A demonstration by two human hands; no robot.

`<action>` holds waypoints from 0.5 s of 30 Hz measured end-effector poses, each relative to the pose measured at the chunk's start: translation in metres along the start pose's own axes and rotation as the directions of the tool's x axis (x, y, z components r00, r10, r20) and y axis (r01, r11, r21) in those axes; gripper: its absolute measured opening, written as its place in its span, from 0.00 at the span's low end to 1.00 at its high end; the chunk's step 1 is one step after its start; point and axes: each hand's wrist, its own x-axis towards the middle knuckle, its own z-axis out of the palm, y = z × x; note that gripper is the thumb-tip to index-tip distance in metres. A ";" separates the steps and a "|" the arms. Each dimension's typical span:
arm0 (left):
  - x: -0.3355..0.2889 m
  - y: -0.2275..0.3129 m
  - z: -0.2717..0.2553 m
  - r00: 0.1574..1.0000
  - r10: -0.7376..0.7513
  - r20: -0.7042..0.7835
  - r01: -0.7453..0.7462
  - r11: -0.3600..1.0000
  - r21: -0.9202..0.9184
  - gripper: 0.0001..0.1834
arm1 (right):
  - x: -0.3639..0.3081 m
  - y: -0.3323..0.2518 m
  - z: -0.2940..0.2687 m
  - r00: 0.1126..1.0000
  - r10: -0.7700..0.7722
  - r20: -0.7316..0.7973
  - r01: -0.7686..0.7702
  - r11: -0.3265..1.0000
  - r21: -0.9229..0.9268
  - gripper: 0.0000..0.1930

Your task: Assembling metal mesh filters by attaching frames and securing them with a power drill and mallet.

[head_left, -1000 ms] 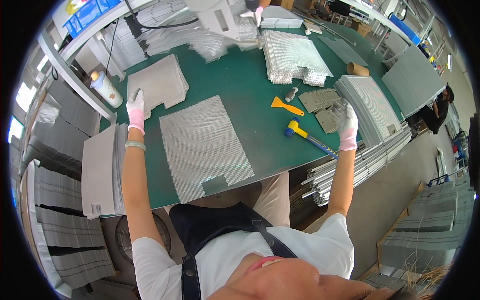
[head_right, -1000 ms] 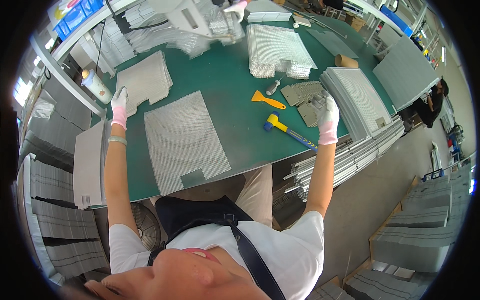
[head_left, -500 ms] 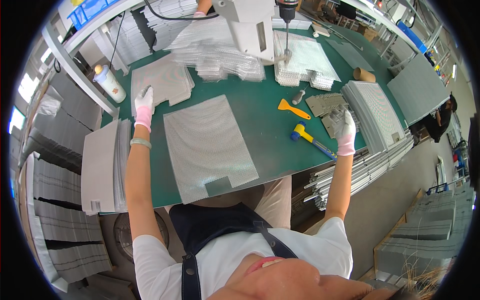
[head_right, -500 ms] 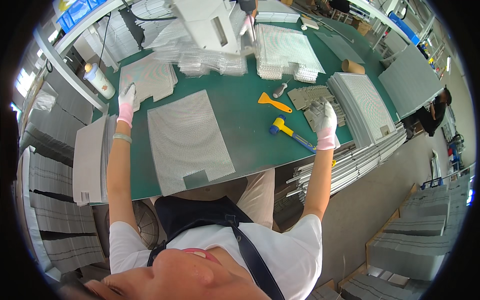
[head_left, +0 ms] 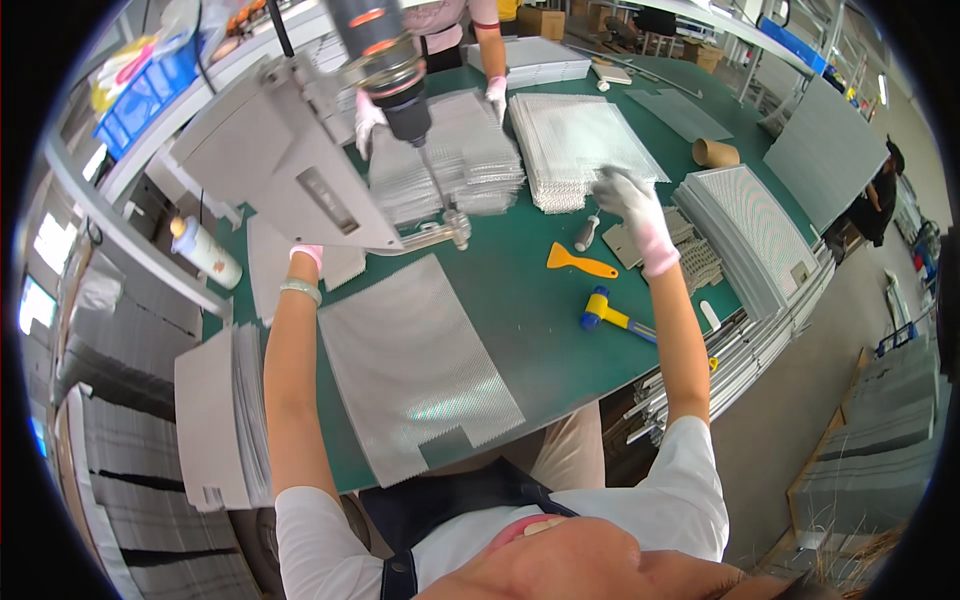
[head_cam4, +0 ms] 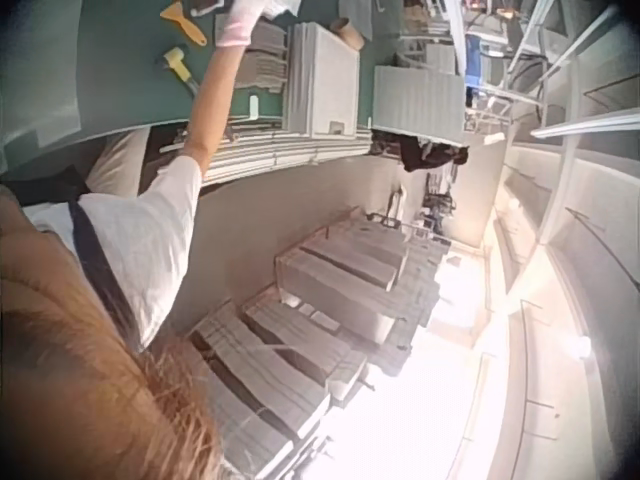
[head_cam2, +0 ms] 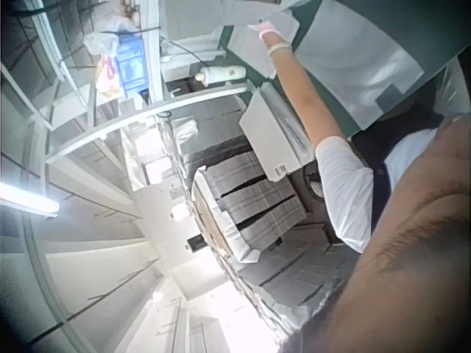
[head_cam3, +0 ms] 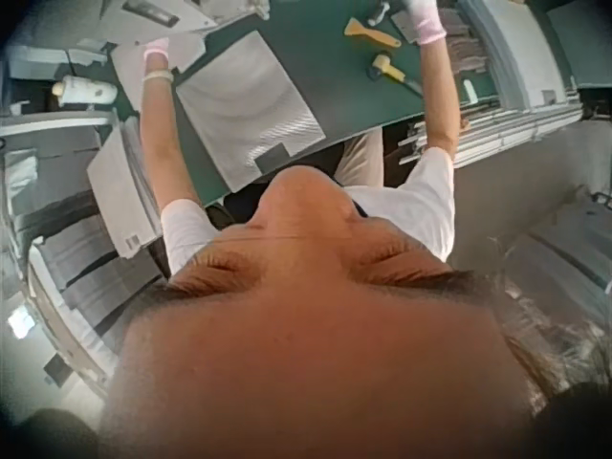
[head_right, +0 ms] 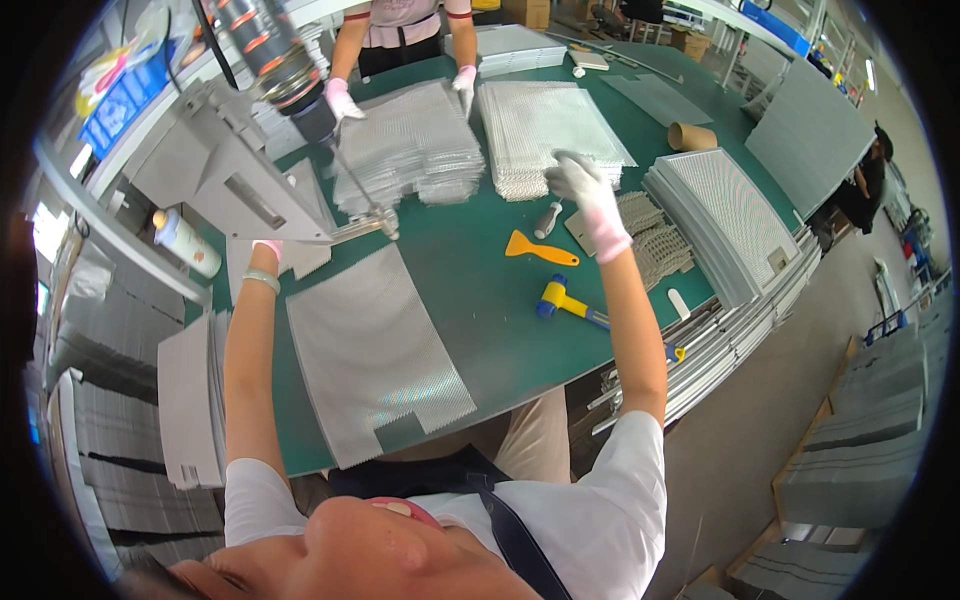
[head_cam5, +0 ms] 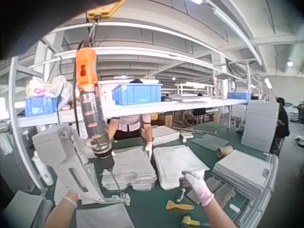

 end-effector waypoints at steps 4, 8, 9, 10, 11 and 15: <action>0.045 0.004 0.045 0.985 0.042 0.165 -0.067 0.987 0.148 0.31 | 0.092 0.001 0.048 0.992 -0.121 0.044 0.129 0.942 -0.310 0.20; 0.087 0.001 0.066 0.967 0.003 0.255 -0.081 0.951 0.297 0.36 | 0.176 0.026 0.112 0.986 -0.125 0.112 0.166 0.638 -0.752 0.21; 0.089 -0.004 0.067 0.961 -0.009 0.278 -0.088 0.938 0.335 0.38 | 0.183 0.026 0.124 0.990 -0.013 0.140 0.120 0.597 -0.793 0.22; 0.091 -0.011 0.056 0.955 -0.027 0.295 -0.089 0.924 0.373 0.40 | 0.199 0.044 0.133 0.918 -0.041 0.395 0.372 0.435 -0.820 0.23; 0.076 0.003 0.072 0.936 -0.129 0.328 -0.021 0.908 0.418 0.43 | 0.204 0.069 0.144 0.980 0.175 0.095 0.028 0.352 -0.936 0.22; 0.016 0.073 0.080 0.934 -0.315 0.168 0.151 0.776 0.613 0.43 | 0.221 0.152 0.138 0.907 0.332 0.259 0.238 0.105 -0.966 0.36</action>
